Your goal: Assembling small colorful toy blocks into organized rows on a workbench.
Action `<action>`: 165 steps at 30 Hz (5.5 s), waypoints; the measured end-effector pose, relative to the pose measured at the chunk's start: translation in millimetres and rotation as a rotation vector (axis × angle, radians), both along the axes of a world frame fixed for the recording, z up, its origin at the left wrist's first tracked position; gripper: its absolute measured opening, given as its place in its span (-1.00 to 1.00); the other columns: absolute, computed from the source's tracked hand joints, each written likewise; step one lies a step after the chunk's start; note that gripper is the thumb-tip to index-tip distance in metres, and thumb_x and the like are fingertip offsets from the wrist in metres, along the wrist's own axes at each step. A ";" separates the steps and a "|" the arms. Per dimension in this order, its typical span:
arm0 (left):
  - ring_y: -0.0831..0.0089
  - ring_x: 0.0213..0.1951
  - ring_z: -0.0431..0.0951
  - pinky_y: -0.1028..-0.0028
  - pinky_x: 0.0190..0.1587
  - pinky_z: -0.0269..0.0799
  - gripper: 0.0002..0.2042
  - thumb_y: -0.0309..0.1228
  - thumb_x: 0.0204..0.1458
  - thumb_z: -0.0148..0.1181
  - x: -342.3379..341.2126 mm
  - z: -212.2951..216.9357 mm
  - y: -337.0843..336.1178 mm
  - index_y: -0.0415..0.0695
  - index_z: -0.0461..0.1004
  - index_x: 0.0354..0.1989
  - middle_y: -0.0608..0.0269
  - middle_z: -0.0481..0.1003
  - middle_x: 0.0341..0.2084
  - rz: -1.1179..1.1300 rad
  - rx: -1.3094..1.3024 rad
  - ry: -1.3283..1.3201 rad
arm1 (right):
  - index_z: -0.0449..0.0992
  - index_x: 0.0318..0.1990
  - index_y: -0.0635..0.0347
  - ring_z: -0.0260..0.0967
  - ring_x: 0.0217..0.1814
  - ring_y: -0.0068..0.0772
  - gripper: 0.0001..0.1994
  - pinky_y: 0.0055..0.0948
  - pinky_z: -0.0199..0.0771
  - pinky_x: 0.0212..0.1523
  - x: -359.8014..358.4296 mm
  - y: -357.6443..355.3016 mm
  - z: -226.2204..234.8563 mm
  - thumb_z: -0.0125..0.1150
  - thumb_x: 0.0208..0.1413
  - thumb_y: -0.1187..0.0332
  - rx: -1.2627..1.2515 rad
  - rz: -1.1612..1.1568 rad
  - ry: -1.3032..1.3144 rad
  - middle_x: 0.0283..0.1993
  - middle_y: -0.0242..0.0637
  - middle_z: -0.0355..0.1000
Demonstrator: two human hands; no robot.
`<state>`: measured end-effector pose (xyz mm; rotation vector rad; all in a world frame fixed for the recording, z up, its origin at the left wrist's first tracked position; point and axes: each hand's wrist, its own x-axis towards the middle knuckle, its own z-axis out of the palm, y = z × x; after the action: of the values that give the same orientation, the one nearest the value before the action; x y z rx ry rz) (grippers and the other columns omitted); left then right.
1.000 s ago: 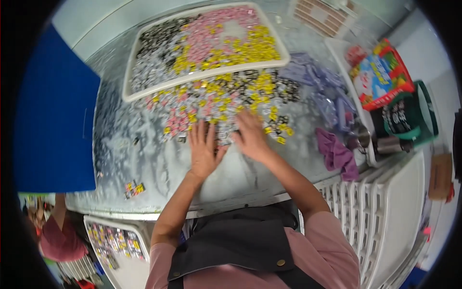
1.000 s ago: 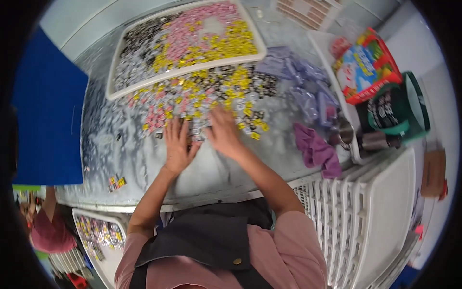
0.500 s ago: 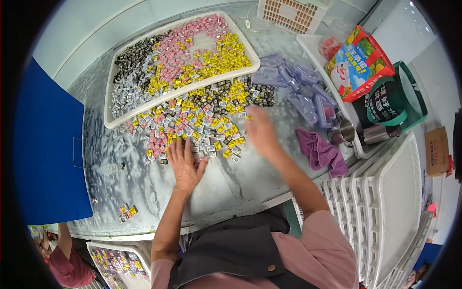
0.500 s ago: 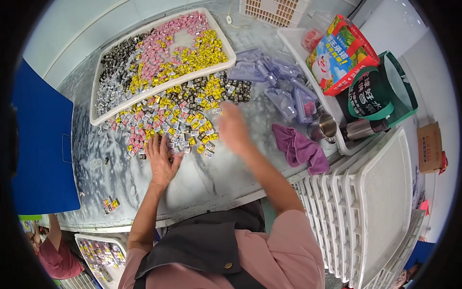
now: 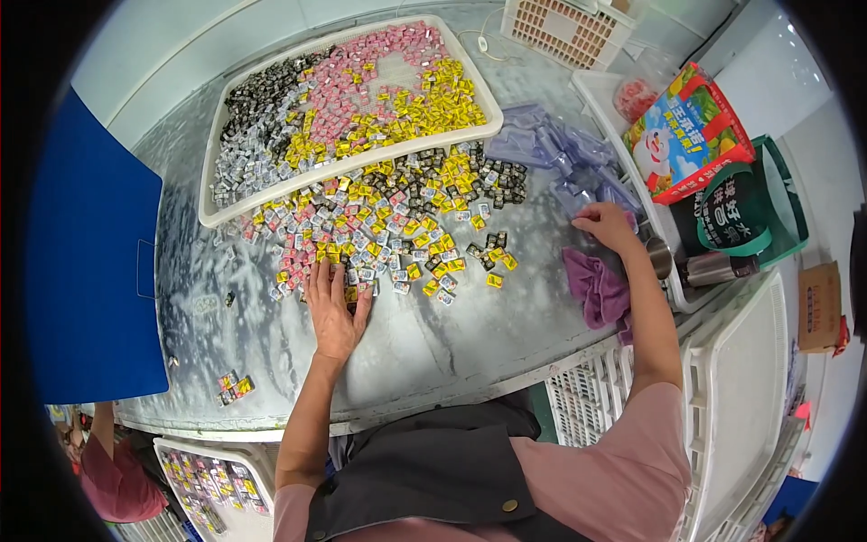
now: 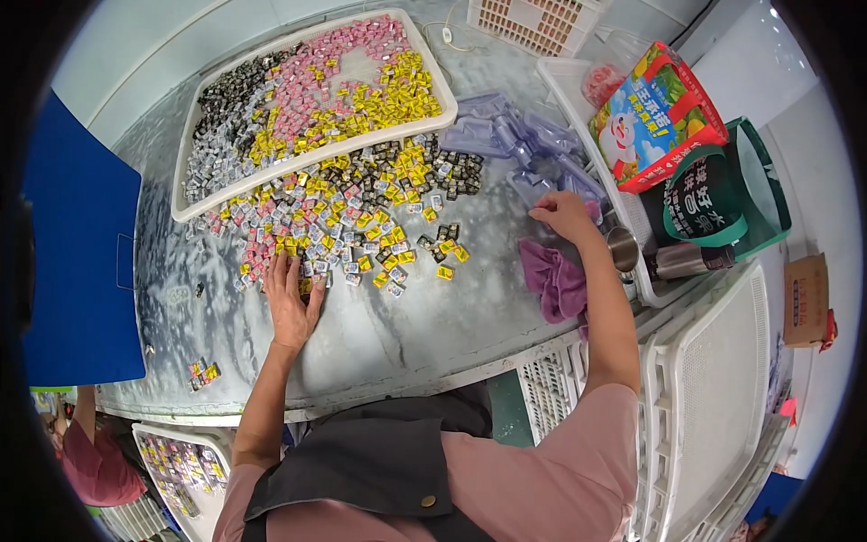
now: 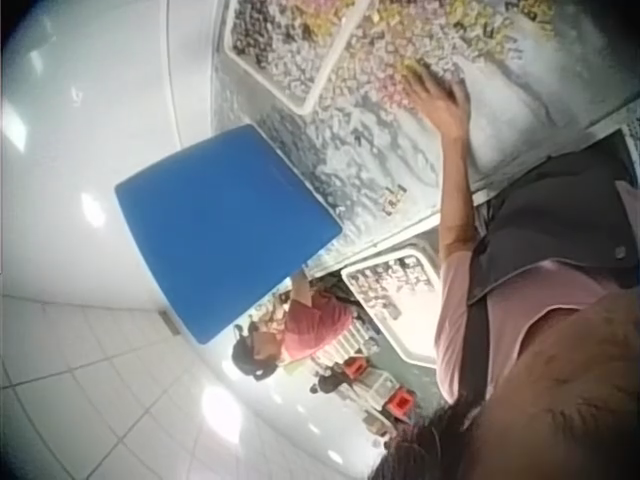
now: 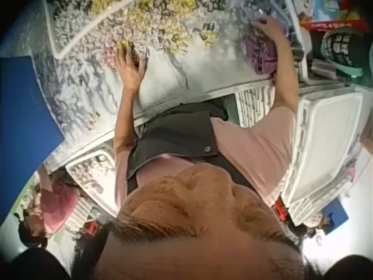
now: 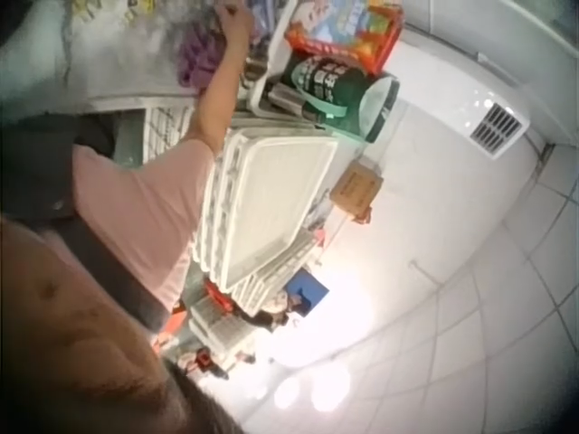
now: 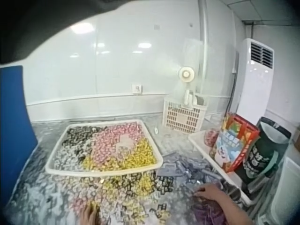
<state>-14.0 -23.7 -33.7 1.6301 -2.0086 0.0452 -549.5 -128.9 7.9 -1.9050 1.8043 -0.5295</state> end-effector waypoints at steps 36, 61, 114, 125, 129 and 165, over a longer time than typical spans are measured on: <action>-0.25 0.37 0.09 -0.17 0.40 -0.09 -0.39 -0.03 0.16 0.17 31.9 0.5 20.6 -0.19 0.35 0.27 -0.23 0.20 0.30 0.006 0.021 -0.062 | 0.53 -0.15 0.23 0.38 -0.10 -0.11 -0.77 -0.21 0.44 -0.09 309.6 145.0 11.6 0.34 0.03 0.41 -0.346 0.872 -0.128 -0.17 -0.19 0.39; 0.00 0.23 0.29 -0.18 0.40 -0.07 -0.60 -0.37 0.03 0.30 9.8 11.5 2.0 -0.15 0.47 0.07 0.05 0.39 0.09 -0.071 0.004 0.023 | 0.53 -0.05 0.30 0.47 -0.16 0.11 -0.70 -0.06 0.48 -0.17 351.3 57.4 -9.7 0.37 0.10 0.37 -0.105 0.527 -0.018 -0.11 -0.06 0.37; 0.05 -0.07 0.44 -0.09 0.33 0.08 -0.80 -0.42 -0.03 0.28 45.7 18.6 -23.5 -0.20 0.59 -0.22 0.04 0.50 -0.27 0.074 -0.040 0.028 | 0.52 -0.19 0.12 0.49 -0.22 -0.06 -0.78 -0.13 0.57 -0.33 377.4 41.8 -7.9 0.34 0.13 0.21 -0.319 0.719 0.133 -0.16 -0.16 0.30; 0.11 -0.14 0.46 0.12 0.08 0.23 -0.78 -0.45 -0.07 0.29 35.1 32.4 -19.3 -0.18 0.56 -0.21 0.08 0.52 -0.30 0.063 -0.022 0.015 | 0.55 -0.09 0.09 0.48 -0.16 -0.12 -0.75 -0.11 0.53 -0.25 354.1 42.9 -7.6 0.36 0.12 0.25 -0.302 0.698 0.124 -0.14 -0.21 0.32; 0.10 -0.14 0.45 0.11 0.08 0.22 -0.73 -0.44 -0.05 0.28 9.3 25.2 -2.2 -0.19 0.55 -0.14 0.07 0.51 -0.29 0.012 0.105 0.036 | 0.53 0.02 0.09 0.48 -0.12 -0.08 -0.66 -0.12 0.53 -0.19 350.1 48.9 -0.4 0.38 0.09 0.28 -0.240 0.724 0.070 -0.06 -0.19 0.33; 0.14 -0.07 0.46 -0.08 0.25 0.13 -0.65 -0.34 0.02 0.36 19.3 33.0 21.7 -0.15 0.55 -0.01 0.11 0.44 -0.25 -0.062 0.223 0.057 | 0.55 -0.04 0.19 0.50 -0.12 0.01 -0.76 -0.10 0.54 -0.14 355.0 43.3 2.3 0.29 0.17 0.35 -0.128 0.692 -0.067 -0.07 -0.12 0.37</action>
<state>5.2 -2.0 -0.7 1.6802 -2.0798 -0.2536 -194.5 -85.6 10.2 -2.3849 0.9777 -0.4514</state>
